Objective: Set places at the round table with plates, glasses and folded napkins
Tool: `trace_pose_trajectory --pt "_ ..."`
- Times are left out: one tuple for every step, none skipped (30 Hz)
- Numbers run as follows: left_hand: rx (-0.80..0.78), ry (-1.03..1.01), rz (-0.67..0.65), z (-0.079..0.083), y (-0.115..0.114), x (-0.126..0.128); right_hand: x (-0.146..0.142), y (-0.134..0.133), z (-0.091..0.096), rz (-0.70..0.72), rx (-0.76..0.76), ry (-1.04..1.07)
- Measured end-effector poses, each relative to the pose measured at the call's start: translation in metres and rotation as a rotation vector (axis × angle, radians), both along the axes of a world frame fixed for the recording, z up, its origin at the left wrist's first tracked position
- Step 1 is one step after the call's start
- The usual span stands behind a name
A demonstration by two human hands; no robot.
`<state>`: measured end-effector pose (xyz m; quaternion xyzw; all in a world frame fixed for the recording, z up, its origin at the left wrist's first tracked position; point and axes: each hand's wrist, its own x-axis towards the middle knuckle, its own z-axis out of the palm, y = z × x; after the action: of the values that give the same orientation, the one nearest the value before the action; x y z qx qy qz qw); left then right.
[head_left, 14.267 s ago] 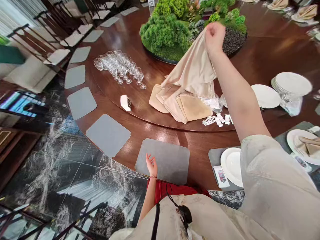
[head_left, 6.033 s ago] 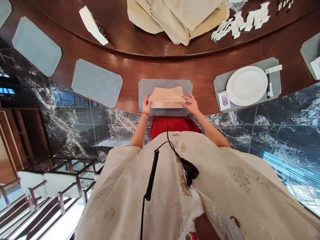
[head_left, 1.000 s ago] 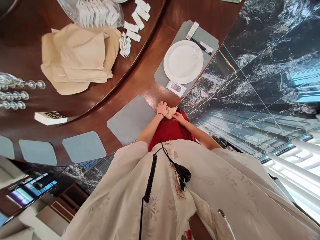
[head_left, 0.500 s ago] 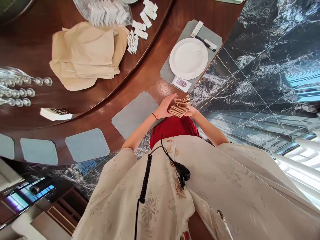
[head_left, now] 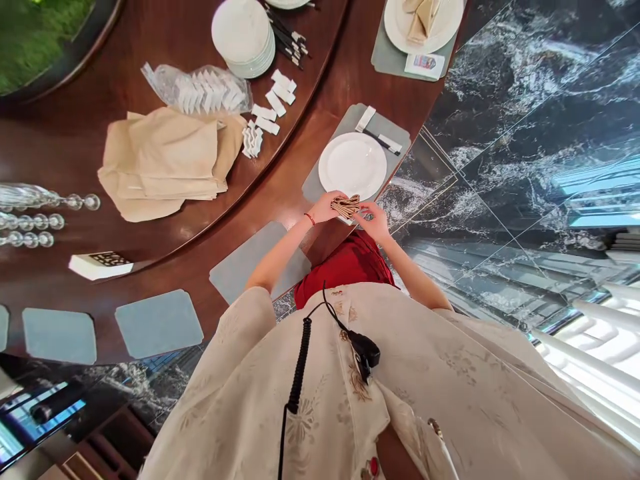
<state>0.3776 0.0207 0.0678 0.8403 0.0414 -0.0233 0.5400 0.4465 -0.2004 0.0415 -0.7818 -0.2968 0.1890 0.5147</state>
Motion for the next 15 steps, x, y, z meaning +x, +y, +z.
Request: trace_pose_trajectory --pt "0.010 0.007 -0.003 -0.003 0.002 0.016 0.012 0.005 -0.001 -0.002 -0.032 -0.035" --pt "0.023 0.013 -0.007 -0.007 0.005 0.032 0.025 0.011 -0.004 -0.008 -0.067 -0.069" --pt "0.039 0.017 -0.011 -0.011 0.008 0.048 0.039 0.017 -0.009 -0.015 -0.105 -0.100" --pt "0.058 0.020 -0.015 -0.015 0.012 0.064 0.052 0.023 -0.015 -0.021 -0.142 -0.124" --pt "0.077 0.021 -0.017 -0.020 0.016 0.079 0.065 0.030 -0.023 -0.025 -0.177 -0.142" --pt "0.095 0.023 -0.017 -0.026 0.020 0.094 0.077 0.037 -0.032 -0.027 -0.208 -0.153" --pt "0.109 0.027 -0.016 -0.032 0.024 0.108 0.088 0.044 -0.041 -0.028 -0.232 -0.159" --pt "0.120 0.033 -0.013 -0.038 0.028 0.121 0.098 0.050 -0.050 -0.028 -0.250 -0.161" --pt "0.129 0.041 -0.007 -0.044 0.031 0.133 0.106 0.057 -0.059 -0.023 -0.263 -0.163" --pt "0.137 0.052 0.003 -0.050 0.034 0.142 0.114 0.063 -0.067 -0.009 -0.272 -0.165" --pt "0.145 0.065 0.016 -0.056 0.036 0.150 0.121 0.068 -0.074 0.009 -0.279 -0.166" --pt "0.152 0.079 0.033 -0.061 0.038 0.156 0.127 0.072 -0.080 0.028 -0.285 -0.165" --pt "0.155 0.092 0.057 -0.065 0.038 0.160 0.132 0.076 -0.084 0.044 -0.290 -0.159" --pt "0.154 0.101 0.092 -0.069 0.039 0.161 0.136 0.078 -0.088 0.055 -0.296 -0.151" --pt "0.147 0.104 0.145 -0.071 0.038 0.160 0.139 0.080 -0.090 0.060 -0.302 -0.142"
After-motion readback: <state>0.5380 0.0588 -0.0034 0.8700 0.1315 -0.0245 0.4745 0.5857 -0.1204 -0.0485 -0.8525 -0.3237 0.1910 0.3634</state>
